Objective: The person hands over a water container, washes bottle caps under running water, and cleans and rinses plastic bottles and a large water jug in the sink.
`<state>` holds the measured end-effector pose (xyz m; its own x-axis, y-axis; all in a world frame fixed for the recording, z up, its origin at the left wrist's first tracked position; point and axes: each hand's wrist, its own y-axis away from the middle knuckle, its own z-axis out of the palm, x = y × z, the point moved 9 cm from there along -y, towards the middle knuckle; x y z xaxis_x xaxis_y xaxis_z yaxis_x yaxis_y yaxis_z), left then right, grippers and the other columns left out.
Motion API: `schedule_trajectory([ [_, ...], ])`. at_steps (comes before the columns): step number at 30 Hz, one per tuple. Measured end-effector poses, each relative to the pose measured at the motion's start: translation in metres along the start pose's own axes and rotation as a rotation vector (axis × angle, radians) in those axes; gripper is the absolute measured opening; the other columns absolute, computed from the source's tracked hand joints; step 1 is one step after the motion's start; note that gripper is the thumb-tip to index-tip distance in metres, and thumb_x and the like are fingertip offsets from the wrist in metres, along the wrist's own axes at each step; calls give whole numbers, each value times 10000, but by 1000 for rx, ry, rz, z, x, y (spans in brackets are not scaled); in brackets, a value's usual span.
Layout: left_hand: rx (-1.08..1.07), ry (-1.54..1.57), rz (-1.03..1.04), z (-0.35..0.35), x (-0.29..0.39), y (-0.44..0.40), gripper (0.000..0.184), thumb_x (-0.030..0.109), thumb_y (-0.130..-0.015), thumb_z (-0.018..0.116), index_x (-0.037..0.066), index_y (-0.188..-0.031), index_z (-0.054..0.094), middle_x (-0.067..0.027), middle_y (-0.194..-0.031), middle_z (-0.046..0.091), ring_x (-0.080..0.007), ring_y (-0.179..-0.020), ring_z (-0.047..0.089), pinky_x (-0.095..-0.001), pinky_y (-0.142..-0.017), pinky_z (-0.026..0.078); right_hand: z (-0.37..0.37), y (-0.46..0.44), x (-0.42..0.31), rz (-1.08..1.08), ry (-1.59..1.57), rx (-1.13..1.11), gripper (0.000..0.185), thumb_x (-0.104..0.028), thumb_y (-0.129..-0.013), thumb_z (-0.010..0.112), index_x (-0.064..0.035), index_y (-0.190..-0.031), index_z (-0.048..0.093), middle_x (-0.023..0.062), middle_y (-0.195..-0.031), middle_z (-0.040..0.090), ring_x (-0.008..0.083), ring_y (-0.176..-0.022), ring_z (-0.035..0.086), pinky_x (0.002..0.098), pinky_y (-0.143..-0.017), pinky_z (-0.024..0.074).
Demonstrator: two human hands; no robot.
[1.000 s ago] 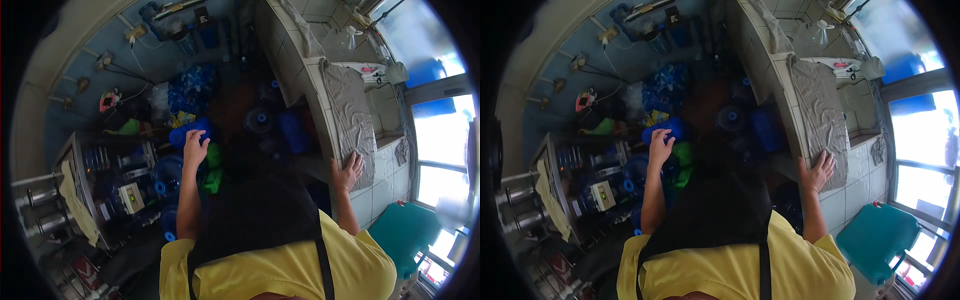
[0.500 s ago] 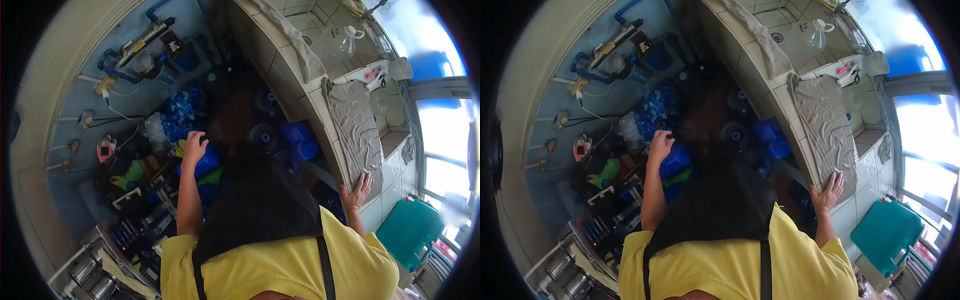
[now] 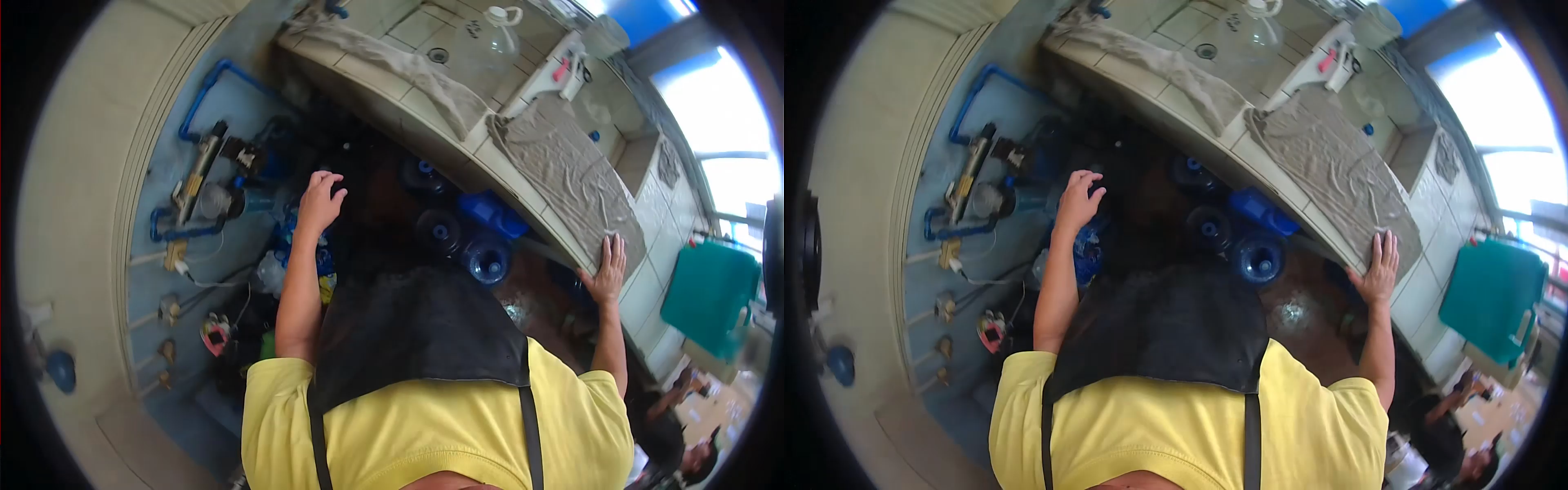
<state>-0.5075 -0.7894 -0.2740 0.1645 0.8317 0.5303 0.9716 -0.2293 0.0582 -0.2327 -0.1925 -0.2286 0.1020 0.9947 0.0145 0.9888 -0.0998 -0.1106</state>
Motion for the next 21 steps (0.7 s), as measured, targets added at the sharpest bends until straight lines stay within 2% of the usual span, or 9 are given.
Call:
schedule_trajectory([
  [3, 58, 12, 139, -11, 19, -49, 315, 147, -857, 714, 61, -1153, 651, -132, -1200, 578, -308, -1034, 632, -390, -896, 519, 14, -12, 12, 216, -39, -1, 820, -533, -818, 683, -61, -1442, 435, 215, -1483, 409, 389, -1401, 349, 496, -1154, 256],
  [5, 176, 44, 216, -29, 31, -76, 332, 160, -856, 721, 69, -1167, 648, -142, -1197, 575, -315, -1059, 616, -398, -914, 509, 0, -41, -10, 408, -347, 281, 673, -470, -901, 638, -38, -1393, 481, 218, -1416, 475, 373, -1364, 395, 465, -1150, 268],
  [7, 253, 9, 301, -43, 40, -109, 349, 182, -855, 728, 74, -1177, 646, -150, -1193, 574, -327, -1082, 599, -401, -932, 498, -6, -83, -54, 485, -335, 378, 622, -448, -950, 599, -20, -1386, 482, 227, -1405, 484, 372, -1366, 391, 445, -1151, 268],
  [8, 349, -33, 370, -55, 45, -125, 367, 204, -854, 736, 80, -1186, 644, -158, -1188, 574, -339, -1105, 581, -404, -950, 486, 2, -98, -69, 543, -306, 424, 629, -458, -959, 585, -10, -1388, 477, 233, -1401, 487, 380, -1363, 391, 444, -1151, 267],
  [9, 332, -21, 389, -58, 42, -148, 367, 204, -854, 736, 80, -1186, 644, -158, -1188, 574, -339, -1105, 581, -404, -950, 486, 14, -113, -81, 600, -275, 471, 638, -468, -968, 572, 0, -1389, 473, 239, -1397, 489, 387, -1360, 392, 442, -1151, 266],
  [11, 432, -65, 504, -69, 43, -184, 425, 295, -847, 741, 79, -1198, 638, -147, -1206, 554, -345, -1133, 554, -428, -963, 461, 48, -133, -90, 791, -517, 520, 697, -556, -966, 511, -22, -1411, 469, 228, -1475, 427, 384, -1402, 353, 456, -1165, 248],
  [12, 408, -45, 513, -70, 40, -201, 425, 295, -847, 741, 79, -1198, 638, -147, -1206, 554, -345, -1133, 554, -428, -963, 461, 49, -139, -104, 813, -492, 514, 697, -556, -966, 511, -22, -1411, 469, 228, -1475, 427, 384, -1402, 353, 456, -1165, 248],
  [15, 411, -116, 592, -74, 42, -245, 495, 391, -843, 736, 86, -1218, 631, -145, -1259, 530, -346, -1202, 512, -459, -1016, 409, 47, -153, -131, 1039, 67, 265, 728, -654, -943, 450, -111, -1427, 484, 214, -1506, 400, 371, -1435, 310, 479, -1178, 214],
  [21, 352, -96, 753, -53, 38, -298, 611, 511, -864, 674, 121, -1320, 563, -158, -1347, 475, -366, -1307, 412, -506, -1085, 315, 54, -148, -127, 1023, 58, 277, 732, -703, -920, 422, -182, -1429, 493, 188, -1533, 376, 355, -1449, 290, 497, -1182, 199],
])
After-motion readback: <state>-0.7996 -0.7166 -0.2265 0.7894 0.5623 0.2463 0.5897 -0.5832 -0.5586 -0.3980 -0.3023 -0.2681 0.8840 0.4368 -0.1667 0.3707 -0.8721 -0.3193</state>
